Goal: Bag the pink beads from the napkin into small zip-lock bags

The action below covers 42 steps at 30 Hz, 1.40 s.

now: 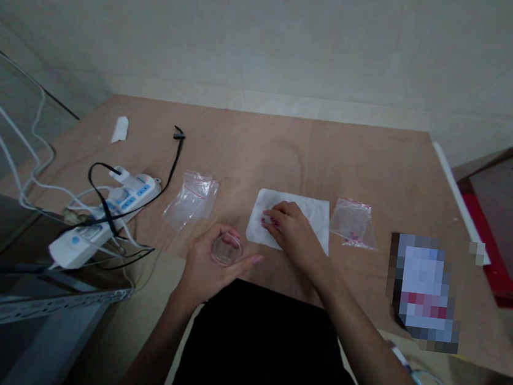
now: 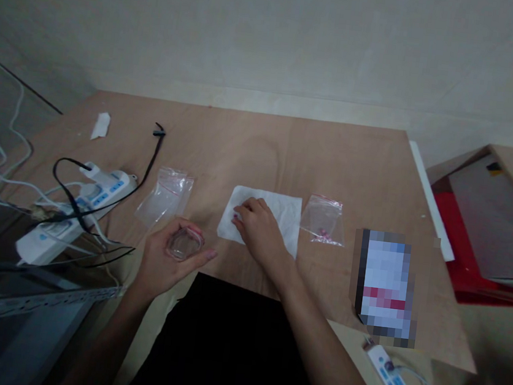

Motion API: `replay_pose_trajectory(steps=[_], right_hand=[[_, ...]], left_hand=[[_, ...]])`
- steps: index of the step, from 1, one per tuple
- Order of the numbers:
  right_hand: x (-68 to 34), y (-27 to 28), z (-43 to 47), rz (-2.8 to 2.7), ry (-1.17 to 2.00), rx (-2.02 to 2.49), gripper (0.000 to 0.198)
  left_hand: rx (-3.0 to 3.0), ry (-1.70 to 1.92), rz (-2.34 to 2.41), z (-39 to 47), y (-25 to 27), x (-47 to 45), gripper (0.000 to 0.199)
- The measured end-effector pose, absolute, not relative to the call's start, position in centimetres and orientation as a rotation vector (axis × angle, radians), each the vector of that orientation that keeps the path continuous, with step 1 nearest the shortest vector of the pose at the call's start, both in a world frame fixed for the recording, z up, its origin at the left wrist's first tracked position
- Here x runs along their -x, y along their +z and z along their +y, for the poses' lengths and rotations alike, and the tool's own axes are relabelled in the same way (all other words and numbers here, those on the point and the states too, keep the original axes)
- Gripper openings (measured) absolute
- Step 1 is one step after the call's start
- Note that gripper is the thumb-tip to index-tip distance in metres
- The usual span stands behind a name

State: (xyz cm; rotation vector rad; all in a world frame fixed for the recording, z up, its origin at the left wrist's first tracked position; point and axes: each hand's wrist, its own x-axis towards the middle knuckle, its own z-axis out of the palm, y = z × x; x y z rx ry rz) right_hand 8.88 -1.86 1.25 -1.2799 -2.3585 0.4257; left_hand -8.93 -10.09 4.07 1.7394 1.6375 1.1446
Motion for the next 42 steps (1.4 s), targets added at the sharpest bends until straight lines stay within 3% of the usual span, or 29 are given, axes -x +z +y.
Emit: replay_pose_trajectory(steps=[4,16,25,31,39,42], right_hand=[[-7.4,1.2,-1.1,-2.493,0.321,1.310,0.012],[-7.3,1.2,-0.9,-2.633,0.142,1.396,0.024],[-7.3,4.0,-0.8,-2.537,0.341,1.306,0.017],[-7.5,7.2,-5.8,-2.173,0.865,0.921,0.014],[-8.3,7.0,-5.6,-2.277,0.882,0.921,0.017],[-8.8,5.7,-2.9,-2.212,0.677,1.138,0.020]], left_hand=[[-1.730,1.168,1.665,-10.1,4.1,9.2,0.040],[-1.773,1.102,1.637,-10.0,3.3,9.7,0.028],[-1.734,1.070,1.650,-9.7,3.5,9.3,0.028],[-1.613,1.100,1.513,-8.9,3.0,7.7,0.049],[-1.642,1.060,1.488,-9.2,2.8,7.3,0.033],[-1.651,1.071,1.561,-9.4,2.8,7.7,0.028]])
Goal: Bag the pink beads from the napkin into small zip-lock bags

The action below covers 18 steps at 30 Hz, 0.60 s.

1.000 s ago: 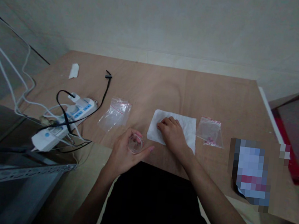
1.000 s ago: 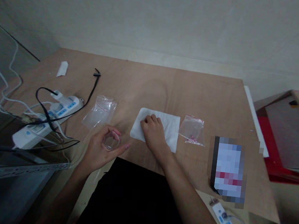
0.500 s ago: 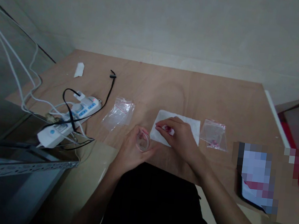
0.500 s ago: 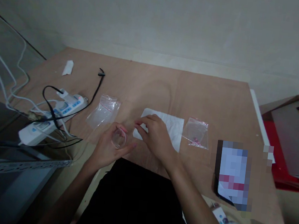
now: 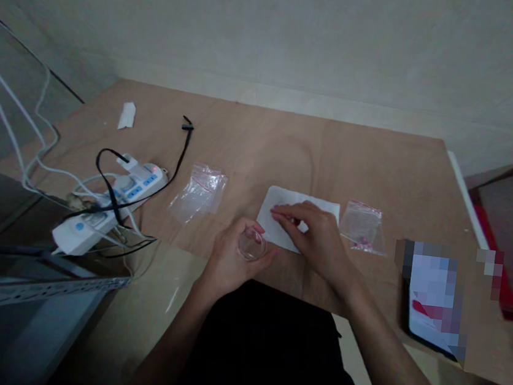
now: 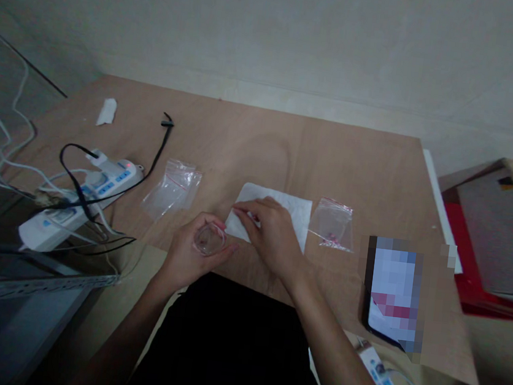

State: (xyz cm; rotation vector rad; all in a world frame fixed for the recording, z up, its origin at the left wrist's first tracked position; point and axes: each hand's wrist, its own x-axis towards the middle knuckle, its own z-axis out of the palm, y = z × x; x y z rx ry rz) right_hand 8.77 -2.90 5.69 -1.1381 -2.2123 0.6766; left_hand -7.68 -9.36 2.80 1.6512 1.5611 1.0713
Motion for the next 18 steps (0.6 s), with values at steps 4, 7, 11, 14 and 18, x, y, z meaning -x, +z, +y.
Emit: replay_pose_trajectory(steps=[4,7,11,14,18], right_hand=[[-8.2,3.0,0.9,-2.378,0.388,1.413,0.018],[-7.4,1.9,2.1,-2.421,0.373,1.428,0.015],[-7.0,2.7,1.2,-2.411,0.391,1.419,0.012],[-7.3,4.7,-1.3,-2.257,0.555,1.249,0.012],[-7.5,7.2,-5.3,-2.113,0.770,0.980,0.015]], left_hand=[[-1.657,1.061,1.599,-9.5,2.8,7.9,0.029],[-1.683,1.066,1.597,-9.5,2.8,7.9,0.030],[-1.684,1.092,1.603,-9.4,3.0,8.1,0.031],[-1.642,1.127,1.564,-9.1,3.0,7.9,0.033],[-1.550,1.137,1.418,-8.6,2.9,7.1,0.040]])
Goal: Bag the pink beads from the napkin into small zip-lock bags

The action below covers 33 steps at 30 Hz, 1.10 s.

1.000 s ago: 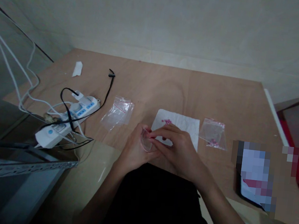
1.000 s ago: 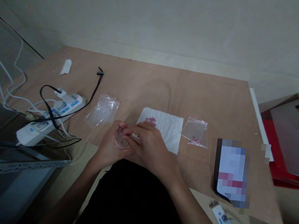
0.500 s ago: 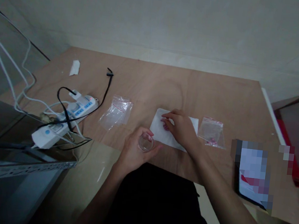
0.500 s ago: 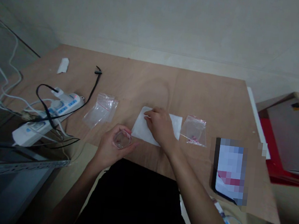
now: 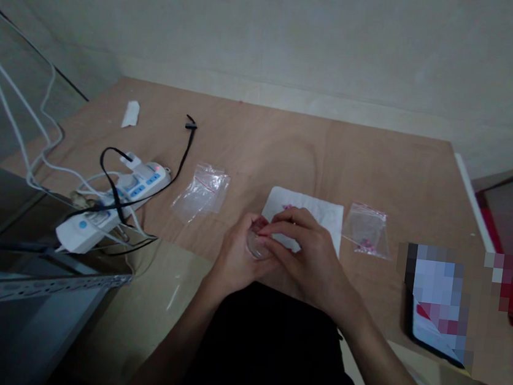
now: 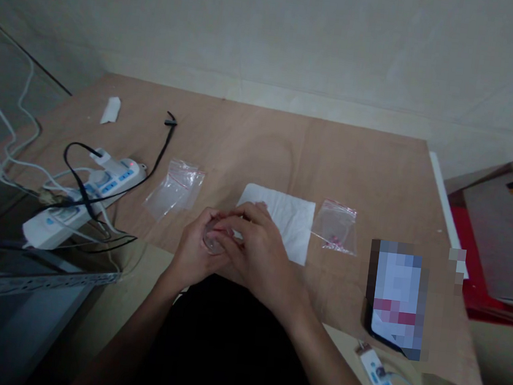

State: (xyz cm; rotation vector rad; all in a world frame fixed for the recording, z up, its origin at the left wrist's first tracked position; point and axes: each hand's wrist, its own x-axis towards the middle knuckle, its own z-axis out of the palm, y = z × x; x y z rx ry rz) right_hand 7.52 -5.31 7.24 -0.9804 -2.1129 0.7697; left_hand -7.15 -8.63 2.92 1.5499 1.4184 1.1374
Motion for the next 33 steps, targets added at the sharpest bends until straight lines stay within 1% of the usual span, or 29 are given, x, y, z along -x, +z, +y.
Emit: replay_pose_trajectory(steps=[5,10,12,13,16,17,19,22,23,26,29,33], right_hand=[[-8.2,8.2,-7.2,-2.247,0.811,0.993,0.020],[-9.9,8.1,-6.3,-2.234,0.831,1.044,0.019],[-10.7,8.2,-5.9,-2.217,0.879,1.080,0.018],[-11.0,8.3,-5.7,-2.205,0.904,1.103,0.017],[-11.8,8.3,-5.6,-2.120,0.935,1.125,0.015],[-12.0,8.2,-5.6,-2.068,0.942,1.121,0.014],[-12.2,7.8,-5.8,-1.911,0.976,1.130,0.012],[-11.9,6.8,-6.1,-1.594,1.108,1.167,0.024],[-11.7,6.5,-6.2,-1.492,1.159,1.173,0.024],[-11.1,5.6,-6.6,-1.264,1.271,1.167,0.011],[-10.7,5.2,-7.0,-1.147,1.267,1.149,0.009],[-10.6,5.3,-7.3,-1.135,1.238,1.140,0.010]], left_hand=[[-1.571,1.207,1.344,-8.4,2.5,6.2,0.042],[-1.583,1.191,1.341,-8.6,2.8,6.2,0.062],[-1.557,1.186,1.261,-8.7,3.2,6.3,0.065],[-1.527,1.196,1.221,-8.8,3.5,6.4,0.060],[-1.358,1.254,1.201,-8.8,4.2,6.5,0.026],[-1.289,1.282,1.223,-8.7,4.5,6.4,0.020],[-1.182,1.333,1.273,-8.5,4.8,6.3,0.021],[-1.109,1.387,1.277,-8.3,4.8,6.0,0.025],[-1.094,1.396,1.268,-8.2,4.8,6.0,0.026],[-1.068,1.422,1.250,-8.3,4.6,5.9,0.026],[-1.073,1.432,1.236,-8.5,4.6,5.8,0.027],[-1.102,1.399,1.247,-8.6,4.9,5.6,0.027]])
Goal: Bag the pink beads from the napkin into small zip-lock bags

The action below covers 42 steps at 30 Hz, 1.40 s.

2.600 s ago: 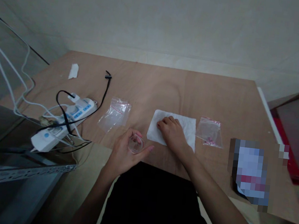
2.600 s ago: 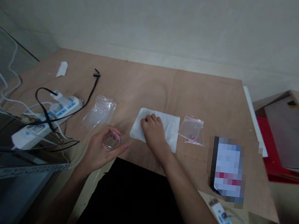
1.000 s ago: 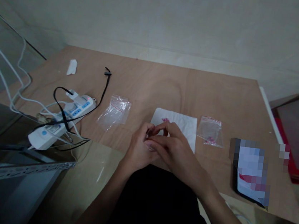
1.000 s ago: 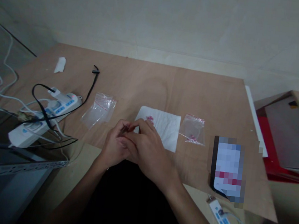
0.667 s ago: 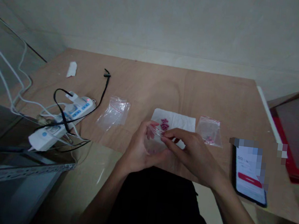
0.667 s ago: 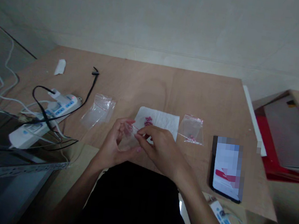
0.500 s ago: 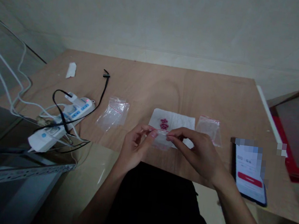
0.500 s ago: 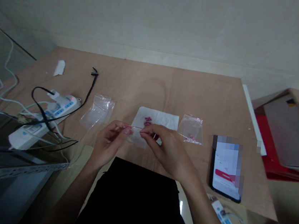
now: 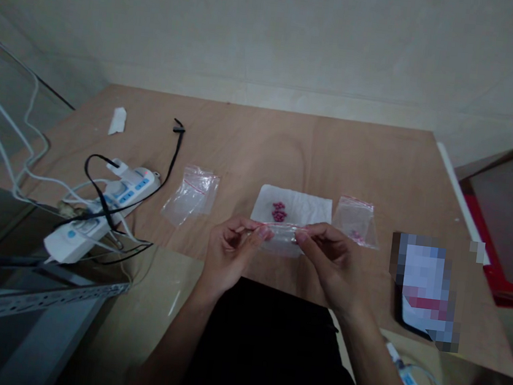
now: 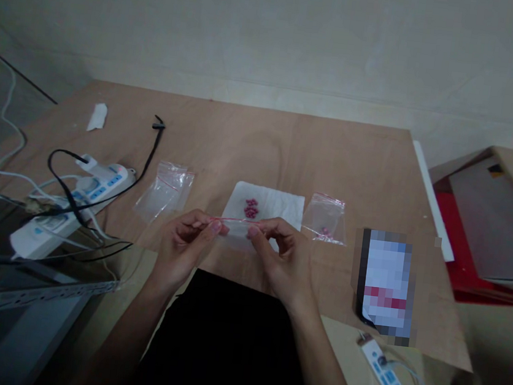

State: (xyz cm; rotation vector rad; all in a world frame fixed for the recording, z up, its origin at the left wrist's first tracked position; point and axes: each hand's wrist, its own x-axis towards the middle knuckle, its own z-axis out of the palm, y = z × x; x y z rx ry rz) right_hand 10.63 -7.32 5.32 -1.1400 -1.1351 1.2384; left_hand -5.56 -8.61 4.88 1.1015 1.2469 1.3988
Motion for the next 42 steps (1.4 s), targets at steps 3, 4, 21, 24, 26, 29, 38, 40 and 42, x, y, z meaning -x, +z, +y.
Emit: replay_pose_trajectory(steps=[3,4,21,24,26,29,38,40,42], right_hand=[[-10.5,5.5,-7.3,-1.187,1.271,1.151,0.007],[-10.4,5.5,-7.4,-1.200,1.288,1.147,0.007],[-10.7,5.4,-7.3,-1.134,1.367,1.091,0.012],[-11.0,5.3,-7.4,-1.144,1.320,1.101,0.015],[-11.1,5.4,-7.6,-1.164,1.278,1.112,0.013],[-11.1,5.5,-7.8,-1.197,1.219,1.123,0.010],[-10.5,5.7,-8.1,-1.270,1.274,1.084,0.005],[-10.5,5.7,-8.2,-1.295,1.239,1.093,0.005],[-10.5,5.6,-8.2,-1.311,1.197,1.102,0.005]], left_hand=[[-1.133,1.395,1.240,-8.7,5.0,5.3,0.026],[-1.143,1.389,1.229,-8.8,5.0,5.3,0.026],[-1.220,1.328,1.222,-8.5,5.6,5.3,0.021],[-1.206,1.302,1.227,-8.5,5.7,5.5,0.019],[-1.234,1.256,1.217,-8.5,5.8,5.5,0.018],[-1.263,1.220,1.218,-8.5,5.9,5.5,0.017],[-1.331,1.239,1.237,-9.0,5.8,5.2,0.010],[-1.321,1.230,1.248,-9.1,5.7,5.2,0.011],[-1.317,1.212,1.246,-9.0,5.6,5.2,0.010]])
